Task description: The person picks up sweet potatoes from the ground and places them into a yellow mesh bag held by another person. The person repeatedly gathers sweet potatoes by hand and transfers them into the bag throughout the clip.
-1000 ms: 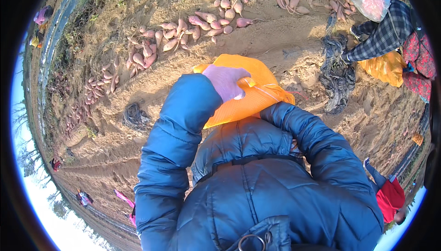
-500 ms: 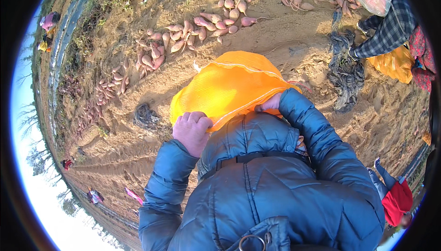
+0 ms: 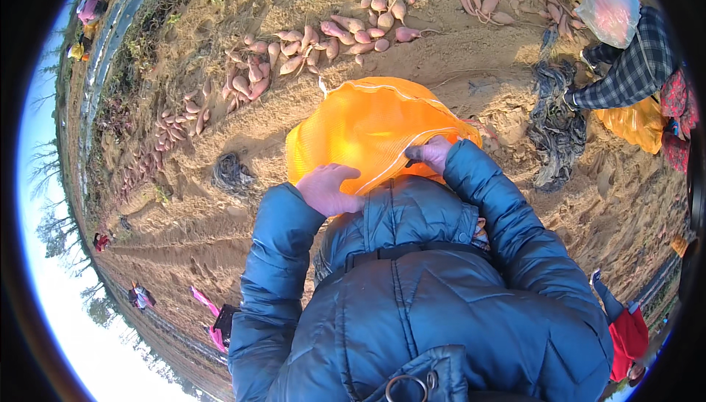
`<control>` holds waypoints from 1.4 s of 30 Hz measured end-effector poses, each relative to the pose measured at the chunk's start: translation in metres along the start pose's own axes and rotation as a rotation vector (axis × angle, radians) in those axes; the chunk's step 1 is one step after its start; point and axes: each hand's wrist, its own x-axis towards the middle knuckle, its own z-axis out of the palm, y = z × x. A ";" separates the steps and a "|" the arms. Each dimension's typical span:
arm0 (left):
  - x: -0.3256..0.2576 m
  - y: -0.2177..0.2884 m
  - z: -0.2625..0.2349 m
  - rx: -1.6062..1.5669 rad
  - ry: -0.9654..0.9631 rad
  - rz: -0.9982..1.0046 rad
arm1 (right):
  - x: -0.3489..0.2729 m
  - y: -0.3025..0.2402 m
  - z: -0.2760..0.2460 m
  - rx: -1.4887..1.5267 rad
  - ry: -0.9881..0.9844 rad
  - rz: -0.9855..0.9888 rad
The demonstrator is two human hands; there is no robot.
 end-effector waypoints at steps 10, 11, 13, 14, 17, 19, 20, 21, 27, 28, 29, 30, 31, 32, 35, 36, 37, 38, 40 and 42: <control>0.077 0.049 -0.009 -0.078 0.104 0.066 | 0.000 -0.006 -0.002 0.283 -0.086 -0.064; 0.085 0.052 -0.001 -0.002 0.115 0.037 | -0.001 -0.008 -0.002 0.327 -0.129 -0.083; 0.096 0.052 0.007 0.026 0.110 0.034 | -0.003 -0.014 -0.002 0.291 -0.122 -0.037; 0.100 0.052 0.010 -0.024 0.100 0.055 | -0.005 -0.016 -0.002 0.282 -0.130 -0.020; 0.098 0.052 0.017 -0.276 0.152 0.046 | -0.010 -0.022 0.000 0.326 -0.197 -0.056; 0.094 0.054 0.019 -0.289 0.217 0.046 | -0.011 -0.025 0.001 0.335 -0.206 -0.092; 0.092 0.055 0.021 -0.204 0.247 0.056 | -0.011 -0.026 0.001 0.357 -0.230 -0.117; 0.091 0.055 0.022 -0.124 0.246 0.091 | -0.011 -0.027 0.001 0.313 -0.190 -0.088; 0.101 0.040 0.035 -0.655 0.112 -0.021 | 0.000 -0.024 -0.008 0.065 -0.125 0.017; 0.103 0.036 0.038 -0.666 0.132 -0.002 | 0.001 -0.023 -0.009 0.056 -0.113 0.028; 0.105 0.034 0.041 -0.667 0.141 -0.016 | 0.003 -0.022 -0.010 0.035 -0.089 0.055; 0.106 0.031 0.044 -0.669 0.130 -0.027 | 0.003 -0.021 -0.010 0.106 -0.106 0.031; 0.108 0.029 0.047 -0.657 0.165 -0.029 | 0.002 -0.021 -0.009 0.165 -0.111 0.026; 0.108 0.028 0.048 -0.647 0.181 -0.028 | 0.002 -0.021 -0.007 0.228 -0.109 0.016; 0.108 0.028 0.050 -0.639 0.221 -0.028 | 0.001 -0.023 -0.003 0.292 -0.109 -0.025; 0.108 0.029 0.049 -0.646 0.239 -0.030 | 0.001 -0.023 -0.002 0.232 -0.062 -0.005; 0.108 0.029 0.048 -0.644 0.227 -0.033 | 0.001 -0.024 -0.002 0.191 -0.050 0.000; 0.108 0.030 0.047 -0.648 0.221 -0.037 | 0.001 -0.025 -0.002 0.159 -0.046 -0.007; 0.110 0.030 0.046 -0.693 0.213 -0.039 | 0.001 -0.025 -0.003 0.162 -0.059 -0.005; 0.112 0.029 0.047 -0.784 0.199 -0.037 | 0.002 -0.024 -0.006 0.151 -0.063 -0.005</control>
